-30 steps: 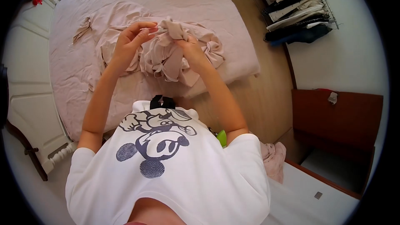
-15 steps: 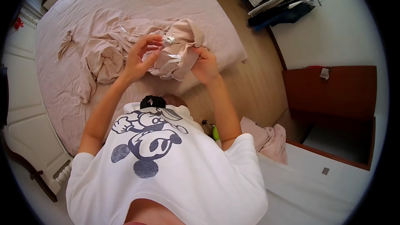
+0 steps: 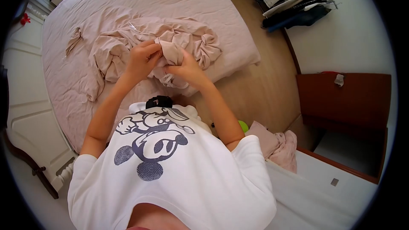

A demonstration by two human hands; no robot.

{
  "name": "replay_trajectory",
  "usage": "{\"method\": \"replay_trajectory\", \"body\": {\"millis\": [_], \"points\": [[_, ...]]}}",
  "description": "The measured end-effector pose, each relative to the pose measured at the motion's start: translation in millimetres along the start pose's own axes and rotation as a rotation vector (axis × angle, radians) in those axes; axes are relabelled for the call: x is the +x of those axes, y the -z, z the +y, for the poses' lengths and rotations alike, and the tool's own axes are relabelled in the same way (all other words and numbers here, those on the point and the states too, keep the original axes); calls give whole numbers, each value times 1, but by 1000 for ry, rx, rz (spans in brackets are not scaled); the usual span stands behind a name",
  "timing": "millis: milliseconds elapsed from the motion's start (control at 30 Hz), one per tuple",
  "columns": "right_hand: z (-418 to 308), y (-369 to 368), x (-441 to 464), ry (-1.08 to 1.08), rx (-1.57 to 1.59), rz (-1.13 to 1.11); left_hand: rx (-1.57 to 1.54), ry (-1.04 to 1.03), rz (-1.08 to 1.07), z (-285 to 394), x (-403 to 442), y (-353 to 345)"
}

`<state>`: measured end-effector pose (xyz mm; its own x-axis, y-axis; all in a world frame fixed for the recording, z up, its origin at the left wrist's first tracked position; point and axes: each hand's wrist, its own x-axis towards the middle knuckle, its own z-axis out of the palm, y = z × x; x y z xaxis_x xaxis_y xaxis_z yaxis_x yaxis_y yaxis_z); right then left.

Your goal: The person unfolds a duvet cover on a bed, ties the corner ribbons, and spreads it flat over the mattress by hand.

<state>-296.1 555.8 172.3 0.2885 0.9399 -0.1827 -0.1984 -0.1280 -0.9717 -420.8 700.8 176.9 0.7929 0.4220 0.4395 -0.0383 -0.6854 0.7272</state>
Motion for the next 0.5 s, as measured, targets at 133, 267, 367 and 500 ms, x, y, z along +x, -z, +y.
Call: {"method": "replay_trajectory", "body": {"millis": [133,267,367,500], "points": [[19,12,12,51,-151,100,139,-12,24,8,5,28],[26,63,19,-32,-482,248,231,-89,137,15,12,55],[2,77,17,-25,-332,416,139,-88,291,30,20,74],[10,38,20,218,-268,93,-79,-229,230,65,32,56]]}}
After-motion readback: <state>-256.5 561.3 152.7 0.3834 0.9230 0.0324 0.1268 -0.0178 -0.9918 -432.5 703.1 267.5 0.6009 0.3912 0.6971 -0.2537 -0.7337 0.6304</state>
